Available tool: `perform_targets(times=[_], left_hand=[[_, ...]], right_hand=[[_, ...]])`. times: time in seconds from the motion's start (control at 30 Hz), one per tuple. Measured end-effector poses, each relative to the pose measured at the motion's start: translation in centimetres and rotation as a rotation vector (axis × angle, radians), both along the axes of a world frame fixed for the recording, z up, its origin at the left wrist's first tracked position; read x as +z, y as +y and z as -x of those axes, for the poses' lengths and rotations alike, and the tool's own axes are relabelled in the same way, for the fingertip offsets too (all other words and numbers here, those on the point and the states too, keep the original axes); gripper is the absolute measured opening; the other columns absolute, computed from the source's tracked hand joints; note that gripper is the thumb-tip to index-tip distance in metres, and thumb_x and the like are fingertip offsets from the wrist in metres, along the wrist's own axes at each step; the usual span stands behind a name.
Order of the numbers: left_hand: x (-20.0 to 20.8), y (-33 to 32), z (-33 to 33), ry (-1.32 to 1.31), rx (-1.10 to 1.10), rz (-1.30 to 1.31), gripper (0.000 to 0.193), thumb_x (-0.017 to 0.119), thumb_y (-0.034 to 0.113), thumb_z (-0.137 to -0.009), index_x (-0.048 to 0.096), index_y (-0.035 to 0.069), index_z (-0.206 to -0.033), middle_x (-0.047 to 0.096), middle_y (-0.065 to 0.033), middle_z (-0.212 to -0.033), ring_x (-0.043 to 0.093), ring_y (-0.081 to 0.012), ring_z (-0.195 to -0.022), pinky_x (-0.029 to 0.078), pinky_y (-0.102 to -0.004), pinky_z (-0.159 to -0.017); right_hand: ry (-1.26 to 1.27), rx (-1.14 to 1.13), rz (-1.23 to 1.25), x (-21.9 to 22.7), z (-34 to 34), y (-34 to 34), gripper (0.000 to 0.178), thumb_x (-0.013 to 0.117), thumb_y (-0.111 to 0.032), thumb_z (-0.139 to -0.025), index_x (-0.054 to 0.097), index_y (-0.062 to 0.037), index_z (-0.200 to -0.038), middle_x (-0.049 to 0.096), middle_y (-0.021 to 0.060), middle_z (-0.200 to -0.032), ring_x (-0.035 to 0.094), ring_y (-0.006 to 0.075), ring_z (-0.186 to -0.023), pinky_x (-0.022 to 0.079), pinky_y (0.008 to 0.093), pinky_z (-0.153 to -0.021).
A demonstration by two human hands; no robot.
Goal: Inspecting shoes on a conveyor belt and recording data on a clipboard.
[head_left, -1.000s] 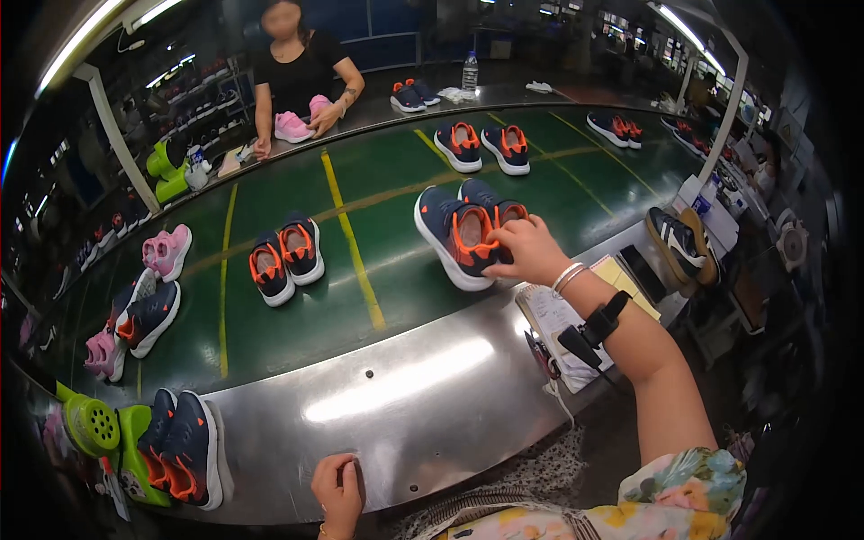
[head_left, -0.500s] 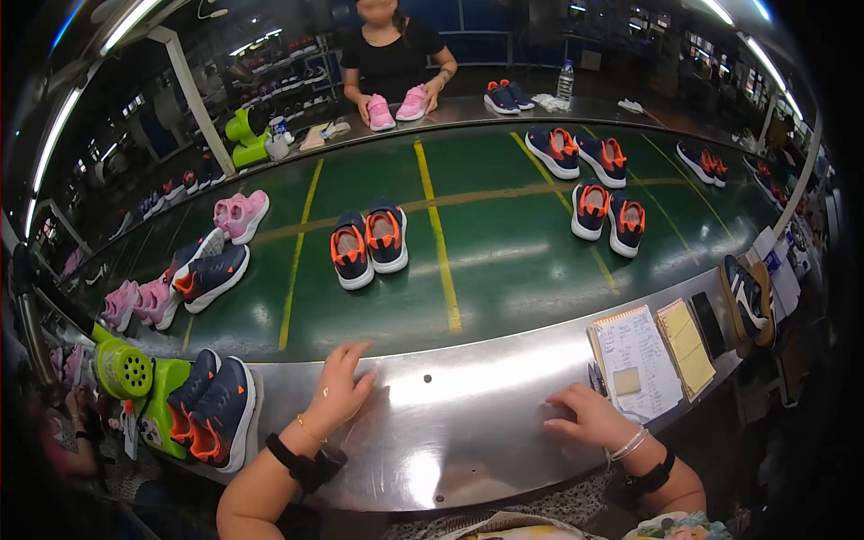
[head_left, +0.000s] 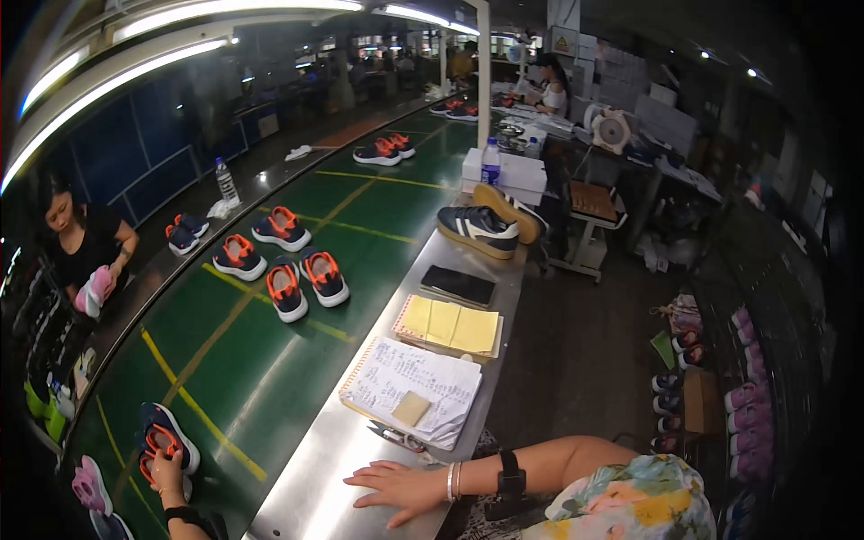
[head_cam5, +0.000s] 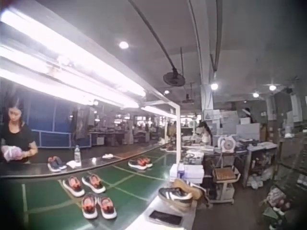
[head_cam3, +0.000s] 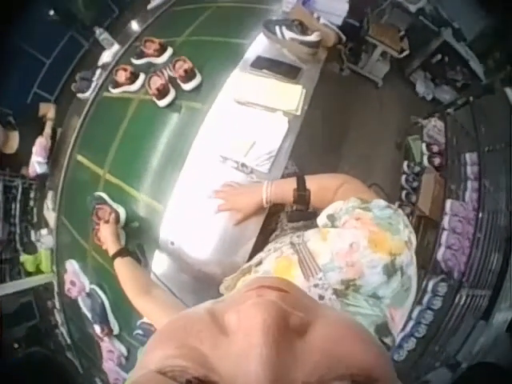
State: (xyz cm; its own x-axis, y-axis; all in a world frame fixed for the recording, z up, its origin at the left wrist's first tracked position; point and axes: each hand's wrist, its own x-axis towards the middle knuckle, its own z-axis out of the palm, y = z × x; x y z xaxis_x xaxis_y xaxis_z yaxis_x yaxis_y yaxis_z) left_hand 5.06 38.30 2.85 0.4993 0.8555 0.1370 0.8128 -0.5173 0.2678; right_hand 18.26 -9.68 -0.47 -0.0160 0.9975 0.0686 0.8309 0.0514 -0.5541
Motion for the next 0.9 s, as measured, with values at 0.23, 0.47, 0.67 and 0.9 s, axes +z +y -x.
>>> perform_targets(times=[0.23,0.47,0.67,0.9], left_hand=[[9.2,-17.8,1.1,0.241,-0.307,-0.001,0.056,0.053,0.058,-0.082,0.062,0.014,-0.114,0.064,-0.0115,-0.11,0.057,-0.0315,-0.107,0.017,-0.0632,-0.101],[9.2,-34.7,7.3,0.098,-0.627,-0.06,0.034,0.073,0.041,-0.071,0.064,0.011,-0.084,0.064,-0.0103,-0.081,0.061,-0.0264,-0.083,0.039,-0.0522,-0.091],[4.7,-35.1,12.3,-0.322,-0.534,-0.006,0.048,0.069,0.031,-0.079,0.055,0.001,-0.113,0.06,-0.0185,-0.1,0.056,-0.0344,-0.095,0.041,-0.0424,-0.089],[-1.2,-32.0,14.7,-0.523,-0.194,0.634,0.059,0.061,0.03,-0.086,0.042,-0.007,-0.128,0.049,-0.0229,-0.122,0.051,-0.0298,-0.107,0.038,-0.0395,-0.094]], right_hand=[[0.127,-0.08,-0.066,-1.4,-0.4,-0.1,0.065,0.063,-0.039,-0.079,0.04,-0.0071,-0.132,0.024,0.0194,-0.145,0.021,0.0355,-0.135,0.015,0.0474,-0.11],[0.452,-0.218,-0.062,1.2,2.7,1.9,0.073,0.049,-0.049,-0.089,0.021,-0.0075,-0.143,0.022,0.0242,-0.145,0.02,0.0372,-0.136,0.015,0.0417,-0.111],[0.621,-0.211,-0.153,0.7,4.1,3.6,0.076,0.052,-0.046,-0.088,0.021,-0.0018,-0.142,0.031,0.0274,-0.138,0.034,0.0362,-0.129,0.027,0.0383,-0.107],[0.599,-0.311,-0.008,1.9,4.4,2.7,0.072,0.054,-0.043,-0.087,0.027,-0.0003,-0.139,0.043,0.0272,-0.129,0.044,0.0366,-0.119,0.035,0.0384,-0.101]])
